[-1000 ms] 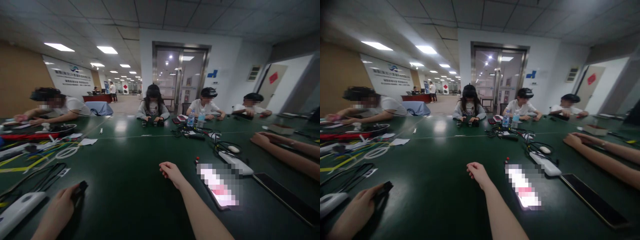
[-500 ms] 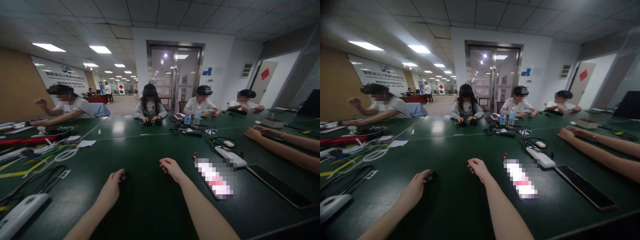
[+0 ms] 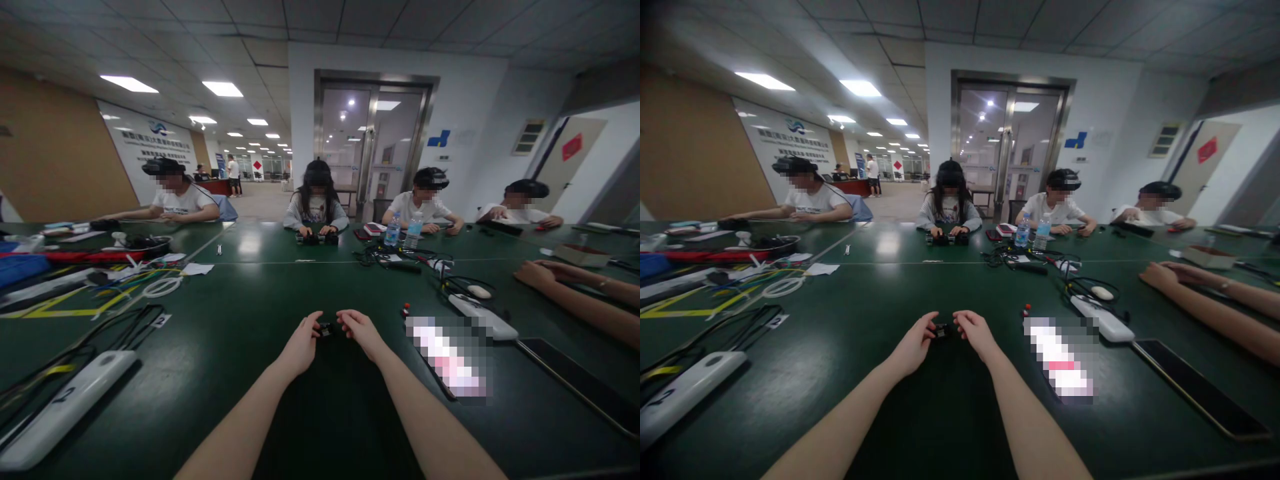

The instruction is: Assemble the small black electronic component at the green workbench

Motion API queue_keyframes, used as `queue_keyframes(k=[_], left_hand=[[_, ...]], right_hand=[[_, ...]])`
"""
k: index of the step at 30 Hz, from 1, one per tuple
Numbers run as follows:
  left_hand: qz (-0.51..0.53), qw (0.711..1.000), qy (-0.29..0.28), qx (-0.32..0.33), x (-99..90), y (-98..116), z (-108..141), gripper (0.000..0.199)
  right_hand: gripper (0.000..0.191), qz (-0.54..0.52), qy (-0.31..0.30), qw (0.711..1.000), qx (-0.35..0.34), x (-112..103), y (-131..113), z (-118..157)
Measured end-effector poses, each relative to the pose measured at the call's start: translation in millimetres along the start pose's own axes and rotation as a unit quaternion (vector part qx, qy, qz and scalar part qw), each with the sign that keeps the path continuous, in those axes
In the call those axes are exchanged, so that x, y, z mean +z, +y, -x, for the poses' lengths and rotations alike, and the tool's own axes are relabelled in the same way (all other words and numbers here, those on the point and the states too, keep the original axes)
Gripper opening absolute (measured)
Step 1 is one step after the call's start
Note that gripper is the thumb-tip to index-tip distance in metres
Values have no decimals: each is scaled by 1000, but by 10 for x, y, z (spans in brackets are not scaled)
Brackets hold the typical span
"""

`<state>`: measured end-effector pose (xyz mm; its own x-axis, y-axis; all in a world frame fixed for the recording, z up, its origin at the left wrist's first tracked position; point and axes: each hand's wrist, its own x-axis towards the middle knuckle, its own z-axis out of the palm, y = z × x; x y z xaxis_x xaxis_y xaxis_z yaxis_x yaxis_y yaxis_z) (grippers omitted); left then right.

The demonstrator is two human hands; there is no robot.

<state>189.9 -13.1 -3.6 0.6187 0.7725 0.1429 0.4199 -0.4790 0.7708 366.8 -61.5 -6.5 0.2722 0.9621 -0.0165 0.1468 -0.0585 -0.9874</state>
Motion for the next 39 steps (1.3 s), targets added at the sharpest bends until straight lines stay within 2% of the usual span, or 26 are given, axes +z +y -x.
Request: queue_keyframes(k=[5,11,14,20,28,34,39], left_hand=[[57,998,-5,-13,-92,-95,-20,57],[83,996,-11,-20,-60,-118,-48,53],[94,995,-10,-18,-39,-77,-41,53],[97,995,1,-32,-45,-51,-34,50],[117,993,-9,9,-8,-117,-39,50],[93,995,-2,31,-34,-81,-18,49],[46,999,-5,16,-45,-47,-29,37]], right_hand=[[34,64,-31,997,-35,1,-13,73],[31,160,-81,978,-107,43,-130,143],[29,195,-93,970,-111,70,-144,172],[28,236,-86,962,-112,108,-122,179],[25,287,-43,946,-143,199,-140,206],[24,301,-46,942,-139,210,-140,198],[21,281,-51,950,-128,221,-167,211]])
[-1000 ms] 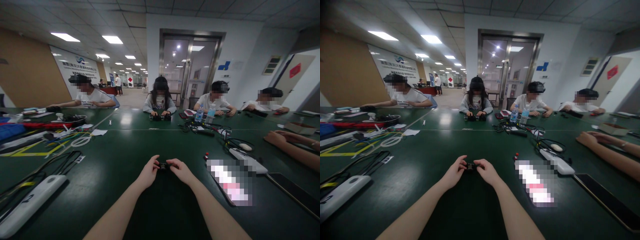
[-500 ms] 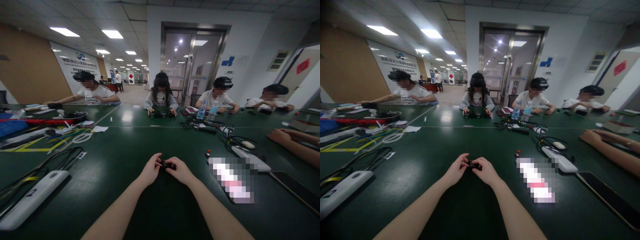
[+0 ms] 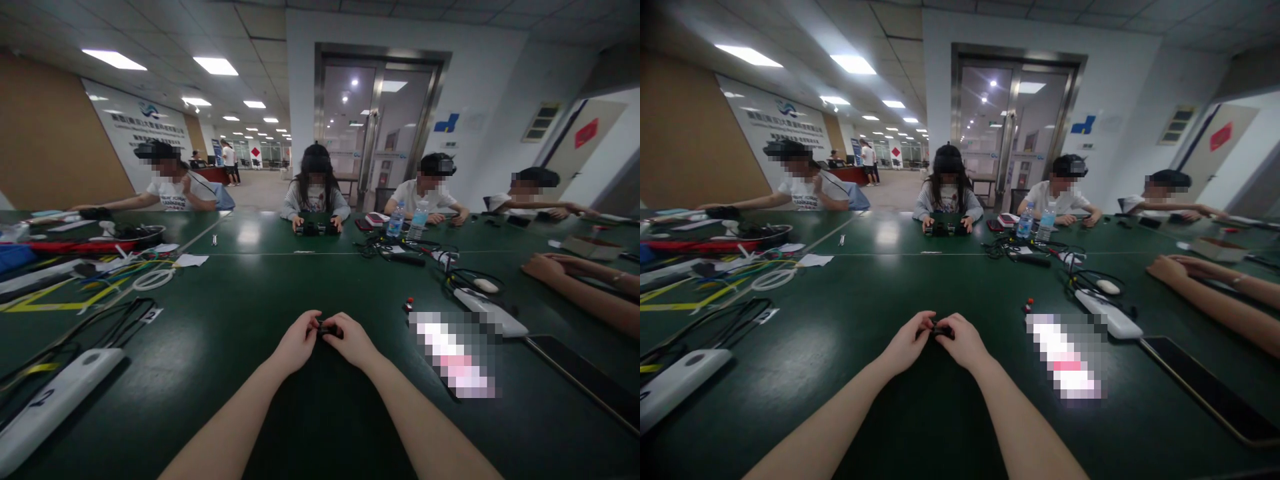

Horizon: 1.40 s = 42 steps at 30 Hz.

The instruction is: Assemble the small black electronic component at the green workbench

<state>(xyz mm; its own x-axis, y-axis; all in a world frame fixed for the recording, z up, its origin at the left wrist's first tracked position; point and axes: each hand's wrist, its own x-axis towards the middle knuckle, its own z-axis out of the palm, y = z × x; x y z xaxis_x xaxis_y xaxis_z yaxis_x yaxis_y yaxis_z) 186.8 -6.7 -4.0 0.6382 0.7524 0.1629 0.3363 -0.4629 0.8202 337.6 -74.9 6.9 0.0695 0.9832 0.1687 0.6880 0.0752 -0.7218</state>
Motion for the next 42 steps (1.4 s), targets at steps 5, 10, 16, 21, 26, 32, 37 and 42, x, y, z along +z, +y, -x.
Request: queue_keyframes(k=[5,10,16,21,26,32,37,42], left_hand=[[1,1000,-9,-26,8,-35,-21,36],[-8,999,-17,-30,-15,-6,1,34],[6,999,-23,-31,-23,1,2,31],[18,999,-26,-41,-28,28,3,29],[3,998,-30,-56,-52,85,19,27],[3,998,-23,-60,-55,107,27,29],[-10,998,-20,-51,-58,105,31,27],[0,999,-10,-49,-52,94,17,28]], right_hand=[[18,-140,57,987,53,-29,-1,-22],[28,-312,124,934,119,-108,159,-46],[35,-384,150,899,144,-146,382,-68],[33,-436,150,873,159,-144,385,-73],[32,-427,135,880,158,-152,316,-55],[34,-366,111,914,136,-124,309,-47],[36,-342,99,927,119,-103,318,-44],[33,-315,93,936,123,-87,306,-50]])
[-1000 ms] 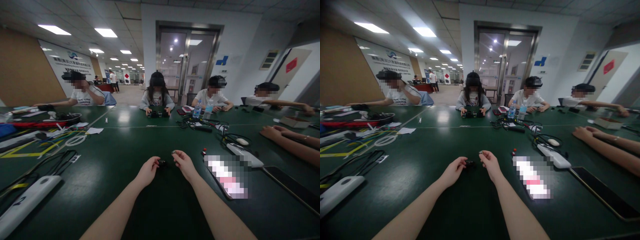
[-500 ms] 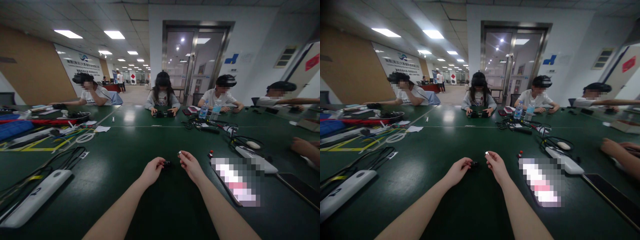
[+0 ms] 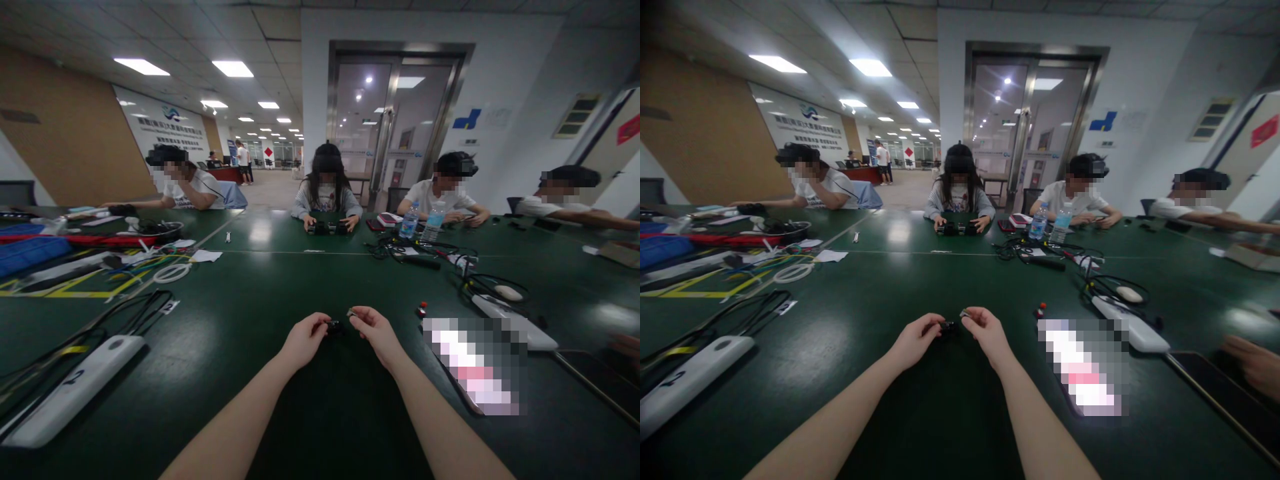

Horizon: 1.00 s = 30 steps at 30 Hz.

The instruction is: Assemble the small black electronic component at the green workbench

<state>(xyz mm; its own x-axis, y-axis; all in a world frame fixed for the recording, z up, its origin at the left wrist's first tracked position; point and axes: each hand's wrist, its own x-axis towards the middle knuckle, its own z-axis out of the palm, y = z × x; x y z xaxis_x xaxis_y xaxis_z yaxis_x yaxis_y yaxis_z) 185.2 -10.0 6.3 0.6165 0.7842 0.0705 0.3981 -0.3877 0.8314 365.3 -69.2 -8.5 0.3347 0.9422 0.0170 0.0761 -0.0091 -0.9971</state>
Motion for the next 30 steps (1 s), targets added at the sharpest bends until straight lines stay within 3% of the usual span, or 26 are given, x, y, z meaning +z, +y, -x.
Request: queue_keyframes(k=[7,15,24,30], left_hand=[[-10,1000,8,-26,-3,88,-3,37],[-71,997,10,-7,20,83,-32,36],[-64,998,-4,2,32,83,-37,31],[-67,997,-5,-26,35,79,-52,30]], right_hand=[[32,67,-49,996,-31,53,-19,2],[32,116,-81,989,-42,77,-59,33],[33,156,-85,983,-49,95,-127,82],[32,111,-55,992,-37,48,-85,39]])
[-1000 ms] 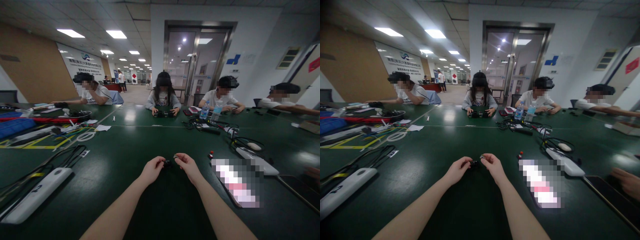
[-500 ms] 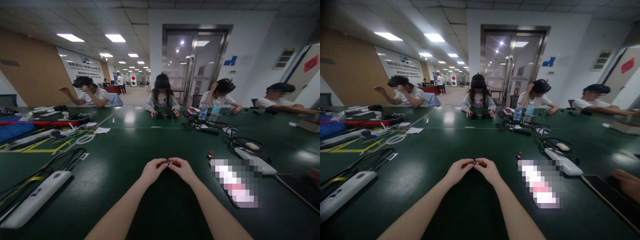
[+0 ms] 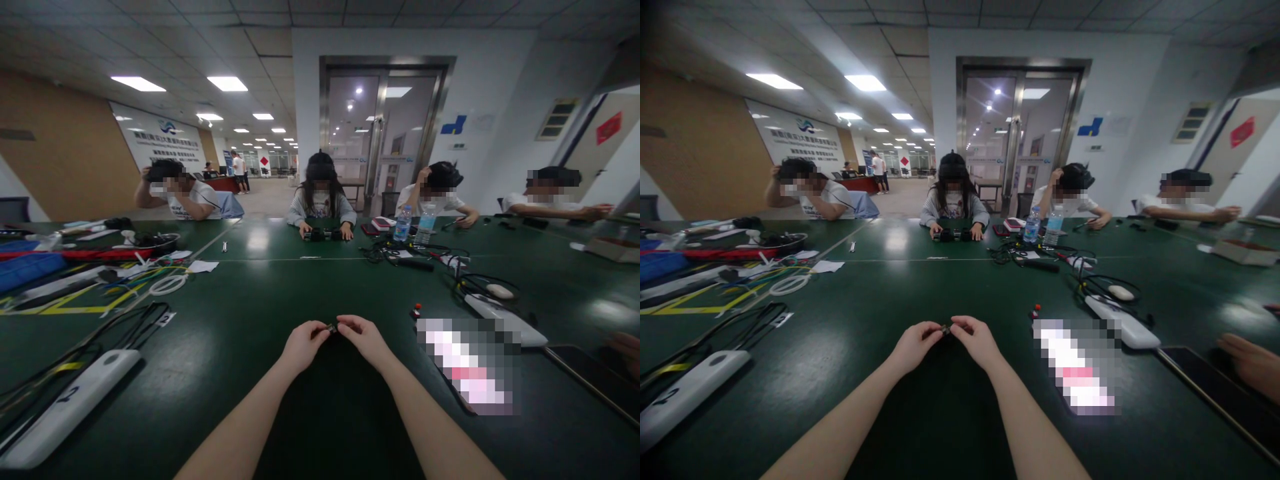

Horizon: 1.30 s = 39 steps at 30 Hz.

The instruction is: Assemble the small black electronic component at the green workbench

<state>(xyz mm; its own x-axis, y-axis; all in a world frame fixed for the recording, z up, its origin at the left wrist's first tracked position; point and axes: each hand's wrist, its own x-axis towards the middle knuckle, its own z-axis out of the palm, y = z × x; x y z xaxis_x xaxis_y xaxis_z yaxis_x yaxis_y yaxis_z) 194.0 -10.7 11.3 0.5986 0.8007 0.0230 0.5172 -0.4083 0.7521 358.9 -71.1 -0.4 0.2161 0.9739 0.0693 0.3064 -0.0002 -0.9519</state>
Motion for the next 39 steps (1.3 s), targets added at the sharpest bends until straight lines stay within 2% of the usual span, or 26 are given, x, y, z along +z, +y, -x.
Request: queue_keyframes(k=[4,8,12,15,18,22,25,30,39], left_hand=[[-32,999,3,8,-18,28,24,29],[-53,998,1,23,-45,41,69,28],[-64,998,3,13,-168,-82,66,29],[-85,996,13,-20,-396,-307,55,31],[-133,988,55,-56,-743,-595,126,30],[-168,972,110,-119,-1219,-918,401,30],[-167,965,142,-145,-1416,-1064,632,31],[-124,962,201,-138,-1432,-1207,785,32],[-128,963,208,-112,-1406,-1290,773,32]], right_hand=[[31,-29,33,999,20,-36,32,-14],[30,-61,37,996,45,-66,37,-13],[29,-82,28,994,60,-107,42,-13],[30,-82,21,994,73,-131,64,-24],[31,-88,12,993,77,-139,77,-35],[30,-77,3,994,79,-137,70,-43],[31,-59,-1,995,84,-134,61,-48],[34,-54,5,994,97,-137,47,-43],[34,-63,9,991,118,-151,-2,-31]])
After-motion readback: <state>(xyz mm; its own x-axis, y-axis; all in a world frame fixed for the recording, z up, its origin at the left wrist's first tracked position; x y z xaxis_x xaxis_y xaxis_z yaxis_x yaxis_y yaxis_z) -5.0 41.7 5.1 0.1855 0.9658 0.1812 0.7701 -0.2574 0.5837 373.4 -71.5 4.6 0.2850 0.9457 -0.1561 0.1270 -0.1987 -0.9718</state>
